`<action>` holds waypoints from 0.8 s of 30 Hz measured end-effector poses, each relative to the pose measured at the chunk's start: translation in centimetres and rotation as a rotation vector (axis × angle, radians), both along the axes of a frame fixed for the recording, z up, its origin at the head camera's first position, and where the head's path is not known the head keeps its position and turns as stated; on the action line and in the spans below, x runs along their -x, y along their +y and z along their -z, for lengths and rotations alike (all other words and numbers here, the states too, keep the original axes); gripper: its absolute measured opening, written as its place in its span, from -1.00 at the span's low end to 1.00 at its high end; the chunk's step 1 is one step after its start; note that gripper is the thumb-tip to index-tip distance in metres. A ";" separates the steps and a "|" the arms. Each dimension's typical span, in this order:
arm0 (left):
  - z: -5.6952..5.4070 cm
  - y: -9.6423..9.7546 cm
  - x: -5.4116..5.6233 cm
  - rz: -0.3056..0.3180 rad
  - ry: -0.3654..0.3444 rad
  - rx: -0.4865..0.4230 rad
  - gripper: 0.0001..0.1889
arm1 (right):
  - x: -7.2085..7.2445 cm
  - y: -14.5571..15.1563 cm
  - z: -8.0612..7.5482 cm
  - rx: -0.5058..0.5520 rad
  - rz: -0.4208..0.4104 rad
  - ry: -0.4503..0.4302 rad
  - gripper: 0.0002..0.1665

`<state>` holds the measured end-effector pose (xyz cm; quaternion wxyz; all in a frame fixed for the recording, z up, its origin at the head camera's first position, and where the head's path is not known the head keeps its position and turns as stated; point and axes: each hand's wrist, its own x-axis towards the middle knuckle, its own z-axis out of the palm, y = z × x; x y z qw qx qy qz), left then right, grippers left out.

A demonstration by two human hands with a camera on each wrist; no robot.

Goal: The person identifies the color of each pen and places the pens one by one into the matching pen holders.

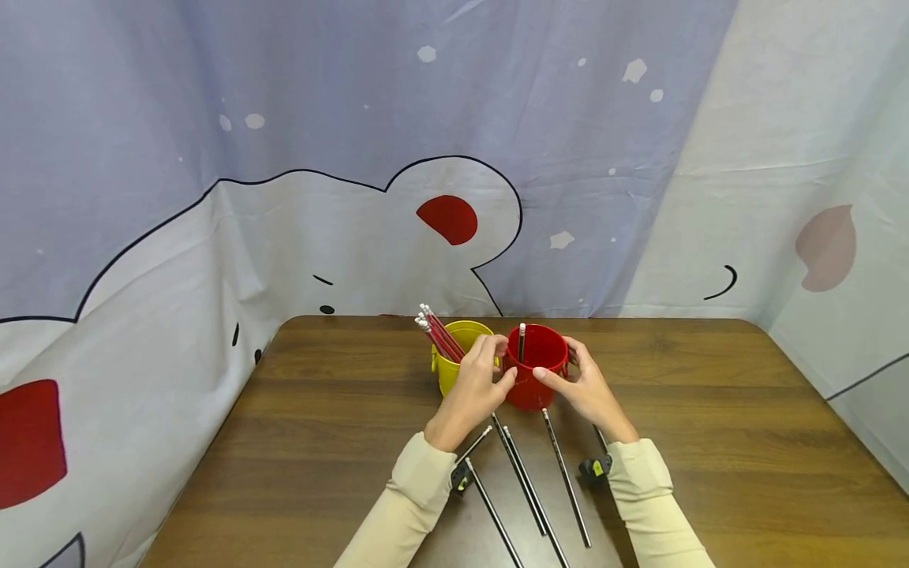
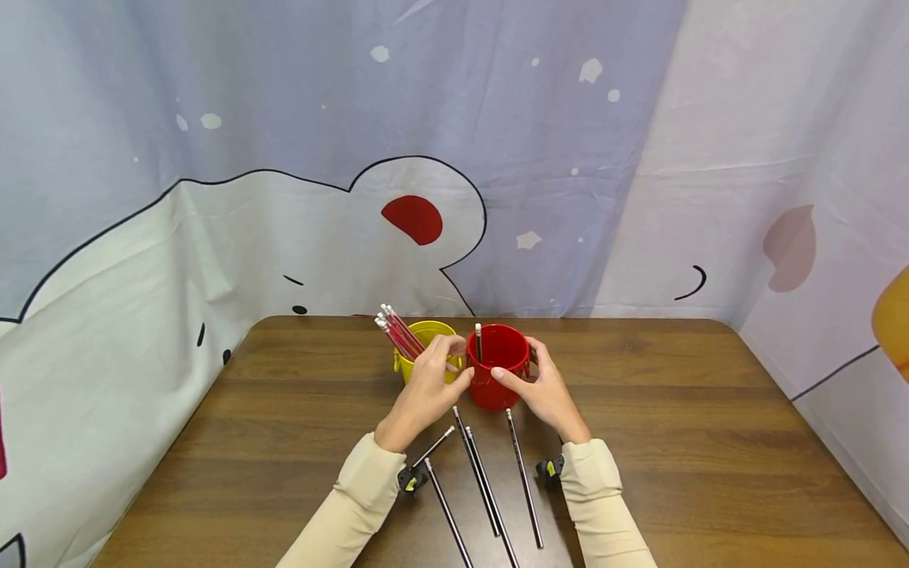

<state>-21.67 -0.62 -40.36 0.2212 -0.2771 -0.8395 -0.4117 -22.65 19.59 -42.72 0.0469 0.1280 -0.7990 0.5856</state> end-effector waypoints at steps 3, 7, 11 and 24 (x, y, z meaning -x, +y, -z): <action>-0.1 -0.9 -0.8 0.015 -0.046 0.058 -0.74 | -0.1 -0.2 -0.1 0.001 0.001 -0.002 -0.19; -0.3 -2.3 -1.3 0.050 -0.172 0.226 -0.84 | -0.8 -0.6 -1.3 -0.001 0.007 -0.021 -0.19; -0.1 -3.5 -1.7 0.043 -0.340 0.417 -0.83 | -0.7 -0.5 -1.2 -0.019 0.015 -0.028 -0.19; 1.9 -2.8 -2.8 -0.061 -0.637 0.723 -0.77 | 1.0 0.5 1.5 -0.051 0.031 -0.017 -0.17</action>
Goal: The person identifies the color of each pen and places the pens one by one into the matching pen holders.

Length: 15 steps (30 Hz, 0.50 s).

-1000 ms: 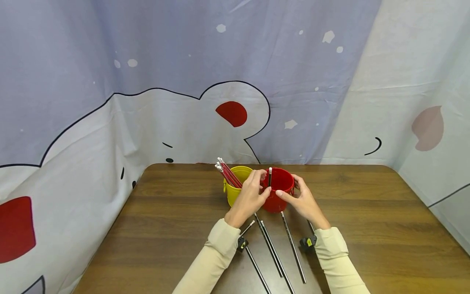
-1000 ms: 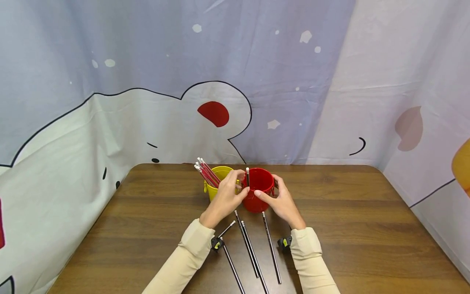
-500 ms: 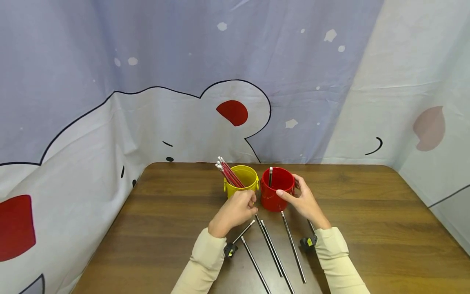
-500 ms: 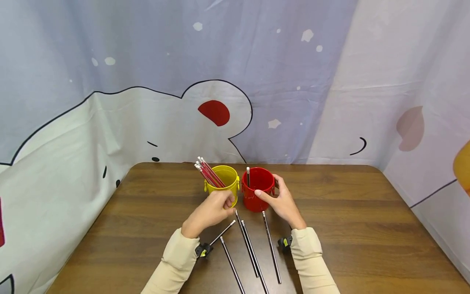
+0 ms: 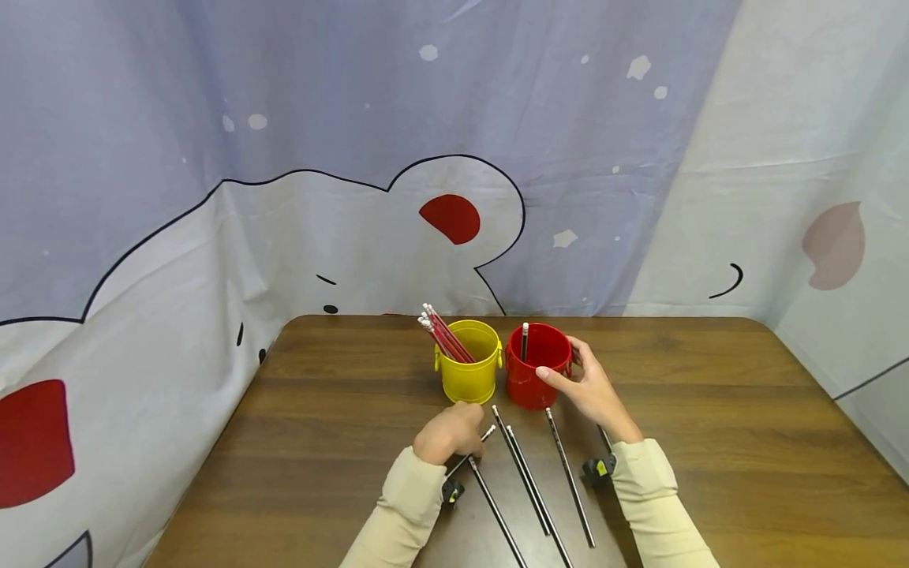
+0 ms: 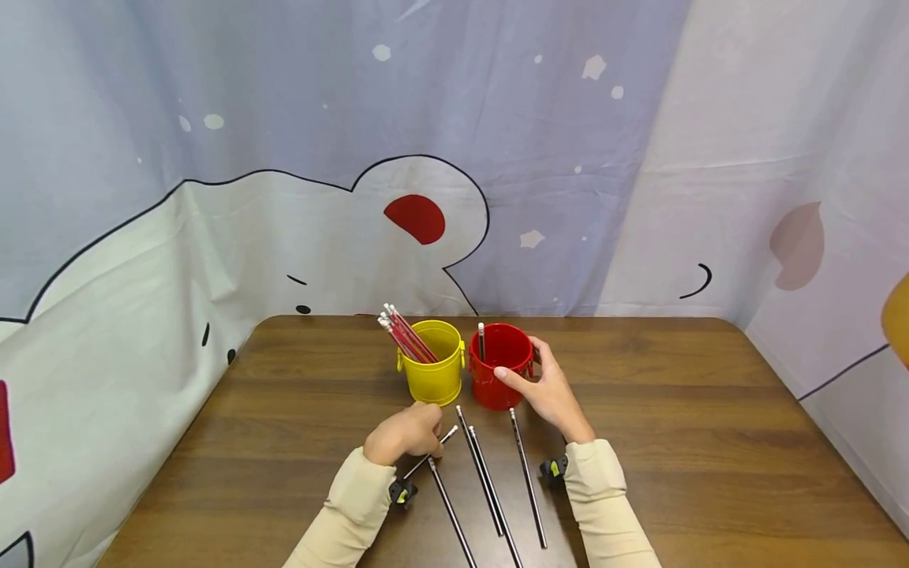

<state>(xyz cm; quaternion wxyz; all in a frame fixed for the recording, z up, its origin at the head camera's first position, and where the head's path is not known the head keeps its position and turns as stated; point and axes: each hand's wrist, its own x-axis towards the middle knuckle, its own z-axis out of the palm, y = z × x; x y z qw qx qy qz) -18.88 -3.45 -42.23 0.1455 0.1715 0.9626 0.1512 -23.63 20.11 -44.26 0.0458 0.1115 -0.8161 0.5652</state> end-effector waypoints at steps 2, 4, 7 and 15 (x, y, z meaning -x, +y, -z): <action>0.2 0.2 0.0 -0.012 0.017 0.016 -0.81 | 0.0 0.0 0.0 -0.003 0.002 0.000 -0.16; 0.4 0.3 0.0 -0.018 0.043 0.030 -0.82 | -0.1 0.0 -0.1 -0.005 0.001 0.003 -0.16; 0.6 0.4 0.0 -0.020 0.078 0.038 -0.81 | -0.1 -0.1 -0.1 -0.002 0.001 0.004 -0.17; 0.8 0.7 -0.1 -0.023 0.098 0.032 -0.86 | 0.0 0.0 0.1 -0.006 -0.002 0.009 -0.17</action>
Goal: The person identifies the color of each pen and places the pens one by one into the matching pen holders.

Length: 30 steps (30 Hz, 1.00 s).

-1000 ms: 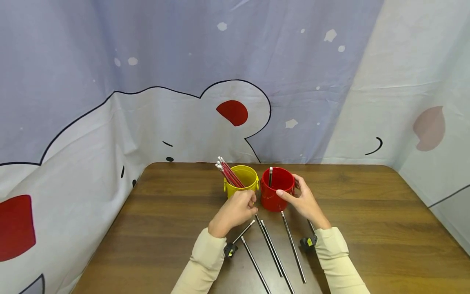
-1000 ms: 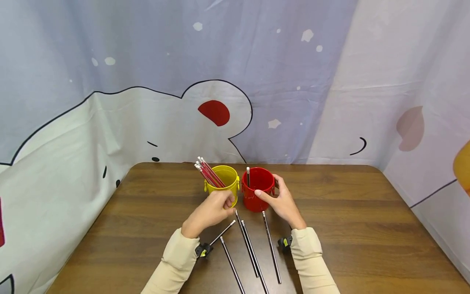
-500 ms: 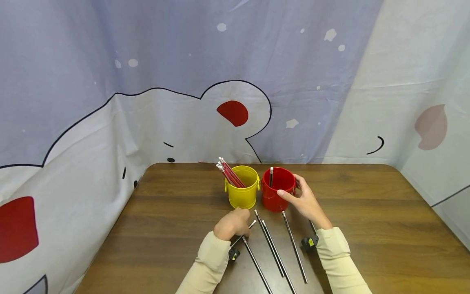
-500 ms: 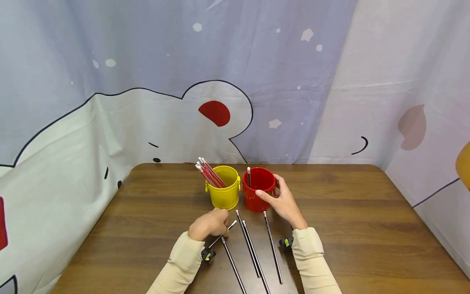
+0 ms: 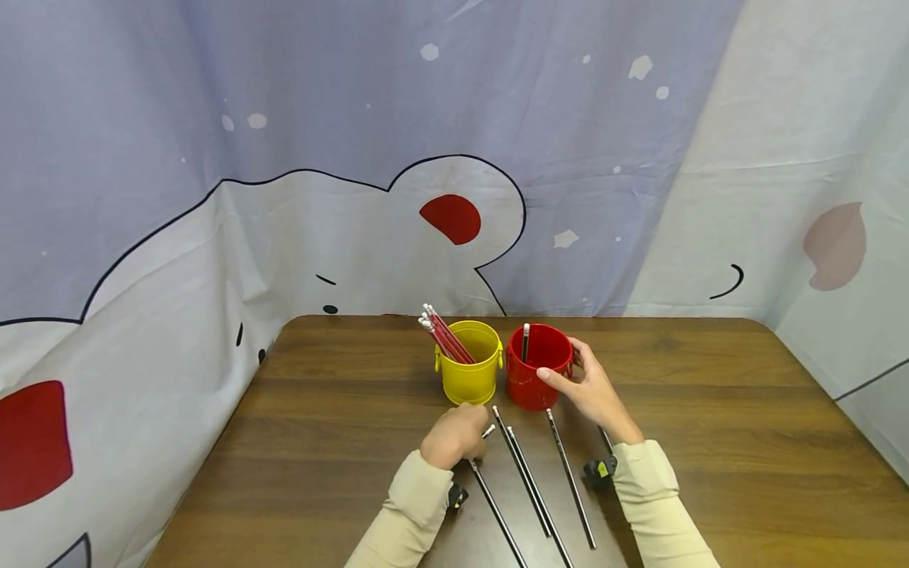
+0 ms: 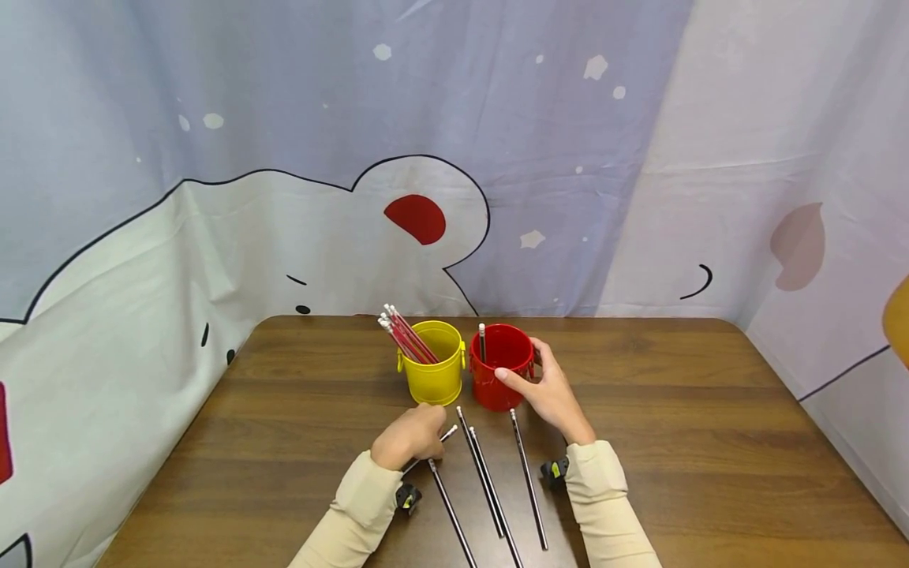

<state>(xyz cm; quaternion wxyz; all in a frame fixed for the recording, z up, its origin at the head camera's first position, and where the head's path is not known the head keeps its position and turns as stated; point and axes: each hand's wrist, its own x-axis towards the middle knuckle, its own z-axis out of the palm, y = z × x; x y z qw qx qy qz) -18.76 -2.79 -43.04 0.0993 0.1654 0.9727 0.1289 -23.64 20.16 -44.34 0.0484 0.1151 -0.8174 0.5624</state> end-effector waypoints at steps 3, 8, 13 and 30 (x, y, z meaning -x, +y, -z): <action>0.0 0.0 0.0 0.001 -0.009 -0.018 -0.88 | -0.1 0.0 -0.1 0.007 -0.003 -0.007 -0.18; 0.1 0.0 0.2 0.012 -0.016 -0.035 -0.86 | -0.7 -0.3 -1.3 0.036 -0.018 -0.018 -0.20; 0.1 -0.1 0.3 0.038 0.010 -0.046 -0.79 | -1.7 -0.9 -2.7 0.045 -0.014 -0.025 -0.21; -4.0 -0.9 -0.2 0.142 0.256 -0.247 -0.77 | -1.9 -1.1 -2.9 0.050 -0.015 -0.036 -0.20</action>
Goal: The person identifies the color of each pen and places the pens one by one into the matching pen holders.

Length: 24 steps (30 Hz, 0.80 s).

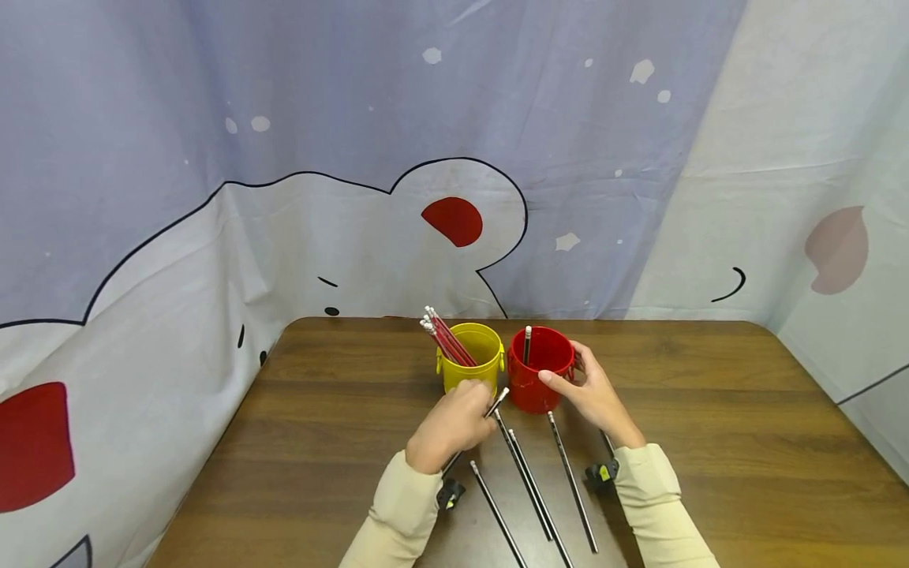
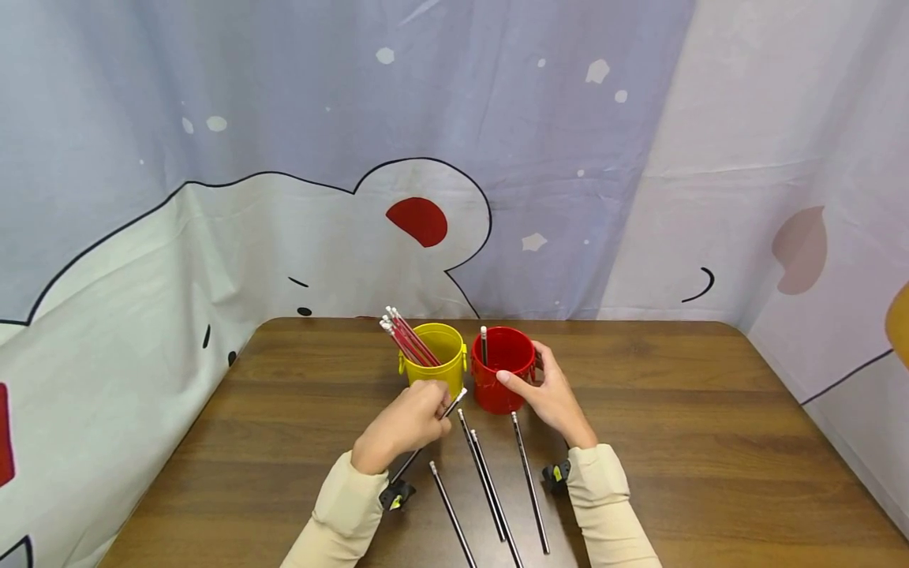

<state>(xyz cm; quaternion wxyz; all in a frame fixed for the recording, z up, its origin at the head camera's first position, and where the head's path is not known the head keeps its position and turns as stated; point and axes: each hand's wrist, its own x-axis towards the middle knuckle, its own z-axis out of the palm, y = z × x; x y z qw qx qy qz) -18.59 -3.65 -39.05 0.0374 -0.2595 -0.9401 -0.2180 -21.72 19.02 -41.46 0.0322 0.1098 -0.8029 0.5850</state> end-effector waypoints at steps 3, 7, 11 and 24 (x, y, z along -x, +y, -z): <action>-0.7 -0.1 -0.3 0.013 0.082 -0.072 -0.83 | 0.5 0.3 0.7 0.012 -0.007 -0.001 -0.19; -1.4 -0.1 -0.4 0.003 0.209 -0.159 -0.87 | 1.4 0.8 2.1 0.012 -0.007 -0.003 -0.18; -1.7 0.0 -0.4 -0.020 0.320 -0.286 -0.87 | 1.7 1.0 2.8 -0.009 0.004 0.008 -0.18; -1.1 0.5 0.4 -0.055 0.435 -0.732 -0.84 | 1.8 1.0 2.9 -0.016 0.005 0.015 -0.16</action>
